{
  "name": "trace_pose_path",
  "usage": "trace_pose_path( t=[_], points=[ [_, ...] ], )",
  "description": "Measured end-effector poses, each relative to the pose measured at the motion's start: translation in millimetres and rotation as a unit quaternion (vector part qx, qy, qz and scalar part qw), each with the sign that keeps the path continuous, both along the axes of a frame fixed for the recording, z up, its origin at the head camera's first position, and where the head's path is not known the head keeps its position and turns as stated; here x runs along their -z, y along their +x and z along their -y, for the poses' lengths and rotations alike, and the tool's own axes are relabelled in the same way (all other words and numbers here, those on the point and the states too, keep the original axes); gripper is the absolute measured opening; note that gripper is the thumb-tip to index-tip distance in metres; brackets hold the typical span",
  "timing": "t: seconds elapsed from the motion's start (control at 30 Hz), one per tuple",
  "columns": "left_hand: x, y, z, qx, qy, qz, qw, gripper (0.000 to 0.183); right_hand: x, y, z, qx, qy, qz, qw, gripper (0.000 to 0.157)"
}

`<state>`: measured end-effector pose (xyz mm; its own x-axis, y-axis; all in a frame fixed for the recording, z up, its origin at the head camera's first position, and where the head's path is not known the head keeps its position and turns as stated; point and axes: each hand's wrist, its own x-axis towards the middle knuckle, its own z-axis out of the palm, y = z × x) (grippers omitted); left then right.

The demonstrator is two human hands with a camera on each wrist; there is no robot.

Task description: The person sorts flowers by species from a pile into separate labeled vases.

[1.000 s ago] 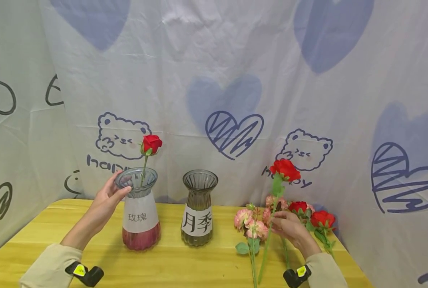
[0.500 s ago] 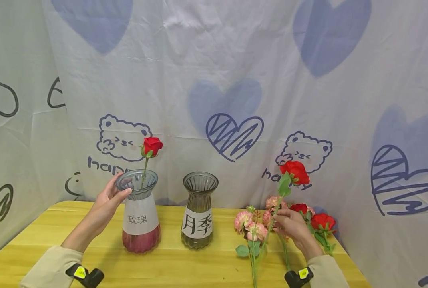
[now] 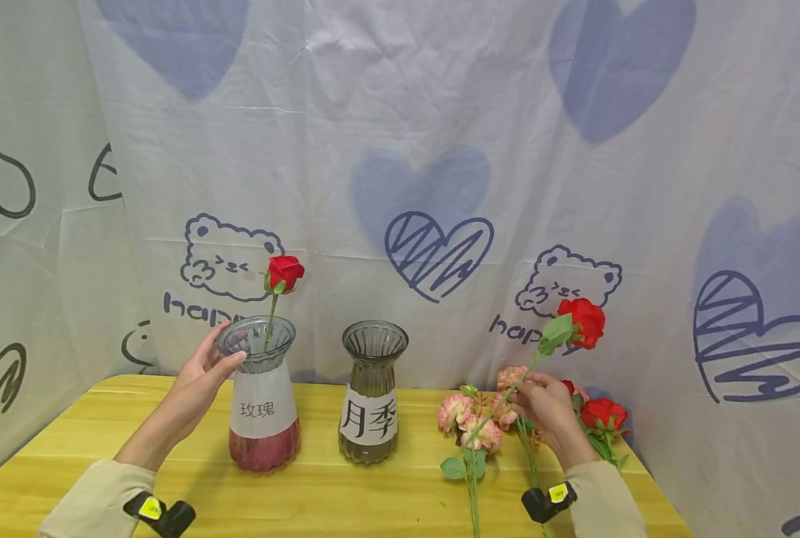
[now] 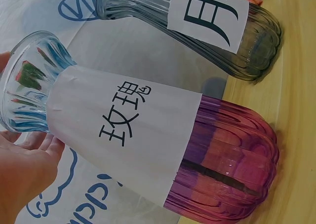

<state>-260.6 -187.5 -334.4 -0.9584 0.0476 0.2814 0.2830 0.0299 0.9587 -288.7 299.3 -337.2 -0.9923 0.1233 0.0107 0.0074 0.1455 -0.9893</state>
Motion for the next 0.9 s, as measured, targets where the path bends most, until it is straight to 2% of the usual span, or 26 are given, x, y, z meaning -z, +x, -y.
trace_pose_path(
  t=[0.13, 0.23, 0.5, 0.9],
  points=[
    [-1.2, 0.4, 0.2, -0.003, -0.004, 0.007, 1.0000, 0.080, -8.4, -5.8, 5.1, 0.020, 0.021, -0.007, 1.000, 0.034],
    [-1.4, 0.7, 0.9, -0.004, -0.004, 0.012, 0.9999, 0.081, -16.5, -9.9, 9.3, 0.030, 0.024, -0.013, 0.999, 0.024],
    [-1.3, 0.1, 0.8, -0.001, -0.003, 0.012, 0.9999, 0.081, -37.2, -19.8, 20.9, 0.038, -0.010, -0.020, 0.999, 0.037],
    [-1.5, 0.9, 0.4, -0.001, -0.003, 0.014, 0.9999, 0.081, -63.0, -24.5, 32.4, 0.018, -0.048, -0.042, 0.998, 0.016]
  ],
)
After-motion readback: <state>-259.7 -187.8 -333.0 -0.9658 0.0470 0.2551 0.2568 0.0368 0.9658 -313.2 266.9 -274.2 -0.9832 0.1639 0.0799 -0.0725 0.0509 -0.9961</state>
